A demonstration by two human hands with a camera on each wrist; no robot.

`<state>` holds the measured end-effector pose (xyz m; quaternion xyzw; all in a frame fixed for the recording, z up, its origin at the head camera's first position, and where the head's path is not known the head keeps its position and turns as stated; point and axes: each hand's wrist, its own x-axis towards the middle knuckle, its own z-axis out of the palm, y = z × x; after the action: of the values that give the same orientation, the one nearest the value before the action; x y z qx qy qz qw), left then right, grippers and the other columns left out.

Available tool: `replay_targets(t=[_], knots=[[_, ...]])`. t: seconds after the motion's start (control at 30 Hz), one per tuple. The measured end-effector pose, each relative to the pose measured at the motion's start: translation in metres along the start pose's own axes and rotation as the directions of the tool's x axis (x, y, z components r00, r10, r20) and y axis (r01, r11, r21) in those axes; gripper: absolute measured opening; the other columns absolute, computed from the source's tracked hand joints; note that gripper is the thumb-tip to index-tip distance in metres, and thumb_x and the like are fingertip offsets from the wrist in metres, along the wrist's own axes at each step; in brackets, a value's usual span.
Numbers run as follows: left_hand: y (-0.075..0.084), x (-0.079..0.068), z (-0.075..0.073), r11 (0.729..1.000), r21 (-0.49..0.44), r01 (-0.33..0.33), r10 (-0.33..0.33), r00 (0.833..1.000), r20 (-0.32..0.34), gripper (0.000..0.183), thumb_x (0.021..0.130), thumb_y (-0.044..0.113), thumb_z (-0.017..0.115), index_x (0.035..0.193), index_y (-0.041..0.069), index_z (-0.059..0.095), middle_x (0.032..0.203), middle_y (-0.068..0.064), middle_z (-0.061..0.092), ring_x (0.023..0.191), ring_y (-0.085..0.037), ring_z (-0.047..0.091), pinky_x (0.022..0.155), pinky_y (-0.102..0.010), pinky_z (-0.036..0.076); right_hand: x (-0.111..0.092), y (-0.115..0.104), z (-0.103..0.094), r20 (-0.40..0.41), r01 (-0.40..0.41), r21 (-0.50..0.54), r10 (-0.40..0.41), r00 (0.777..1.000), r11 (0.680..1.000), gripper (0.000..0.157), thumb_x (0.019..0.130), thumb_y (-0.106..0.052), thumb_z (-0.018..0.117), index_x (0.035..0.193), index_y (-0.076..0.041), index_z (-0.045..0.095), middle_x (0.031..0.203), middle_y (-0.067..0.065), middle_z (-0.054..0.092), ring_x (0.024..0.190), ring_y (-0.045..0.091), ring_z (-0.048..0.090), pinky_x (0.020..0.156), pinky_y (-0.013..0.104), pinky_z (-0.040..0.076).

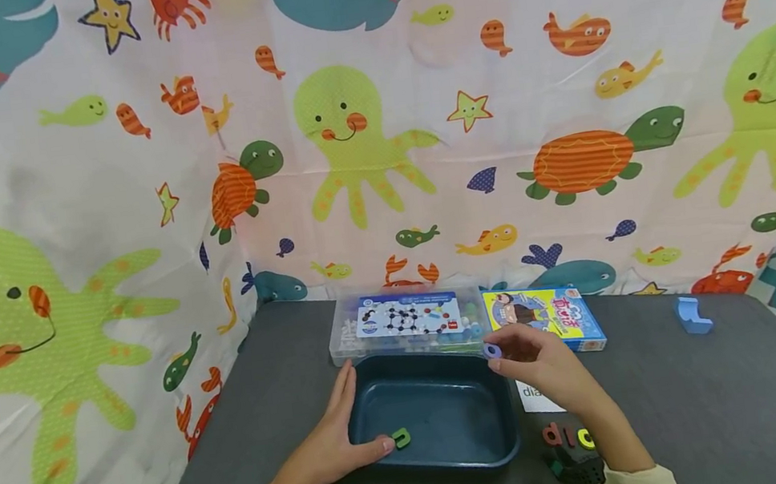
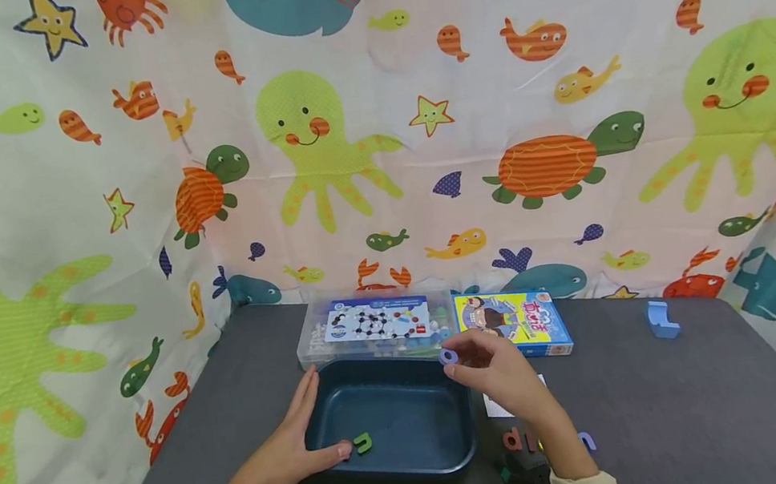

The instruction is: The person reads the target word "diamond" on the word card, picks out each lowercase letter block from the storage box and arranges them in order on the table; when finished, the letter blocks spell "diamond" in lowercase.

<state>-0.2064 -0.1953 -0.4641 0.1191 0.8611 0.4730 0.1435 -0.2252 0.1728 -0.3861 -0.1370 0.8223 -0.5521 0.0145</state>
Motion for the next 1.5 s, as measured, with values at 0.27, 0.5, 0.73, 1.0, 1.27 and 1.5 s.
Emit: replay_targets(t=[0.27,0.5,0.73,1.0,1.27,1.5], knots=[[-0.001,-0.002,0.001,1.000,0.004,0.018,-0.018,1.000,-0.009,0.123,0.089,0.061,0.079,0.174,0.021,0.000,0.179,0.002,-0.011,0.161,-0.039,0.014,0.116,-0.076,0.027,-0.008,0.011,-0.024,-0.041,-0.013,-0.016,0.012,0.999,1.000,0.039,0.098,-0.013,0.079,0.134,-0.001,0.069,0.122,0.019,0.069,0.103,0.032,0.066,0.084,0.030,0.060],[0.000,-0.004,0.001,1.000,-0.013,0.027,-0.027,1.000,-0.009,0.122,0.089,0.059,0.079,0.174,0.021,0.000,0.179,0.001,-0.011,0.161,-0.039,0.013,0.117,-0.076,0.026,-0.012,0.016,-0.038,-0.077,-0.071,-0.049,0.067,0.995,0.996,0.041,0.100,-0.018,0.078,0.136,-0.002,0.068,0.121,0.015,0.069,0.104,0.029,0.064,0.084,0.029,0.058],[0.000,-0.003,0.000,1.000,-0.016,0.022,-0.022,1.000,-0.004,0.123,0.090,0.059,0.079,0.174,0.021,-0.001,0.179,0.001,-0.012,0.161,-0.039,0.011,0.117,-0.076,0.025,-0.018,0.024,-0.056,-0.107,-0.109,-0.115,0.097,0.989,0.987,0.043,0.101,-0.020,0.077,0.138,-0.001,0.066,0.124,0.016,0.069,0.106,0.028,0.064,0.084,0.027,0.057],[0.002,-0.002,-0.002,1.000,-0.002,0.012,-0.012,1.000,-0.012,0.123,0.090,0.058,0.080,0.174,0.021,-0.002,0.179,0.002,-0.012,0.162,-0.038,0.010,0.117,-0.076,0.025,-0.027,0.037,-0.076,-0.156,-0.161,-0.171,0.135,0.979,0.972,0.045,0.103,-0.021,0.074,0.141,0.000,0.064,0.129,0.018,0.068,0.110,0.027,0.062,0.084,0.026,0.055],[0.002,0.000,0.001,1.000,0.003,0.008,-0.008,1.000,-0.001,0.123,0.089,0.059,0.079,0.174,0.020,-0.001,0.179,0.004,-0.012,0.162,-0.036,0.011,0.117,-0.075,0.026,-0.040,0.043,-0.095,-0.195,-0.236,-0.212,0.196,0.961,0.948,0.048,0.104,-0.030,0.074,0.141,0.000,0.065,0.130,0.018,0.068,0.107,0.021,0.064,0.084,0.028,0.054],[0.000,-0.001,-0.001,1.000,-0.012,0.009,-0.009,1.000,-0.002,0.123,0.090,0.057,0.079,0.174,0.021,-0.002,0.179,0.003,-0.012,0.162,-0.037,0.010,0.117,-0.076,0.025,-0.056,0.056,-0.110,-0.165,-0.276,-0.274,0.238,0.957,0.921,0.045,0.104,-0.029,0.074,0.137,0.000,0.065,0.124,0.015,0.069,0.106,0.025,0.065,0.081,0.030,0.055]])
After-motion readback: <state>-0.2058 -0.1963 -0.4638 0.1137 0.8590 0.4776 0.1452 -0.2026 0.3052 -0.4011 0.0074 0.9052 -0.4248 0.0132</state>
